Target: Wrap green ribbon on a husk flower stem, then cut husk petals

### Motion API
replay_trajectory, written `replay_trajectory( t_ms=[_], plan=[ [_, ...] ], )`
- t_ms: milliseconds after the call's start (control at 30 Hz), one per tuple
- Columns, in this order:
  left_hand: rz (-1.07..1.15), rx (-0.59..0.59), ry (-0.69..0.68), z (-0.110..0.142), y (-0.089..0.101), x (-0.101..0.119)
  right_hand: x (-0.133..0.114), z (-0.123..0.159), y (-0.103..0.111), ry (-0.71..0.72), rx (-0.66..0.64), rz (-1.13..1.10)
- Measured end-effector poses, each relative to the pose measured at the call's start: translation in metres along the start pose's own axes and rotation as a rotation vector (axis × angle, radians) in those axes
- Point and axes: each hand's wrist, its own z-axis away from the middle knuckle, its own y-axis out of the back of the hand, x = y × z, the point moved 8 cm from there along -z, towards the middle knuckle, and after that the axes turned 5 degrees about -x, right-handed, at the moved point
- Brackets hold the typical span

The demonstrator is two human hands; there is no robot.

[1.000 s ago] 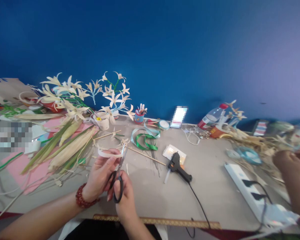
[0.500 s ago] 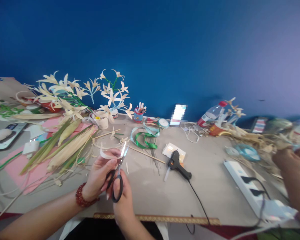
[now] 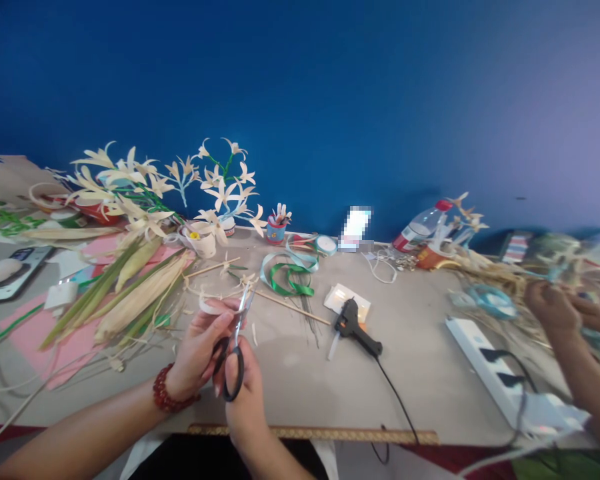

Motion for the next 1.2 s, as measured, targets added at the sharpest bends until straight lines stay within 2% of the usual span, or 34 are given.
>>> replay_trajectory(
  t_ms=[267,500,700,933,1200],
  plan=[
    [-0.02,-0.059,0.087,0.0021,-0.0007,-0.008,-0.002,-0.0009,-0.002,-0.004,0.011,0.013],
    [0.075,-0.086,0.019,-0.0011,0.0005,-0.007,0.0001,-0.0014,0.0007,-0.01,-0.026,0.035],
    [0.008,-0.059,-0.063,-0.0041,0.0031,-0.0008,-0.002,-0.0007,-0.0009,-0.013,-0.052,0.046],
    [0.04,-0.086,-0.026,-0.0036,0.0007,-0.0061,-0.0084,-0.0018,-0.0028,-0.023,-0.012,0.053],
    [0.065,-0.086,-0.015,-0.0023,-0.001,-0.0051,-0.0048,-0.003,-0.0016,-0.045,0.024,0.057]
  ],
)
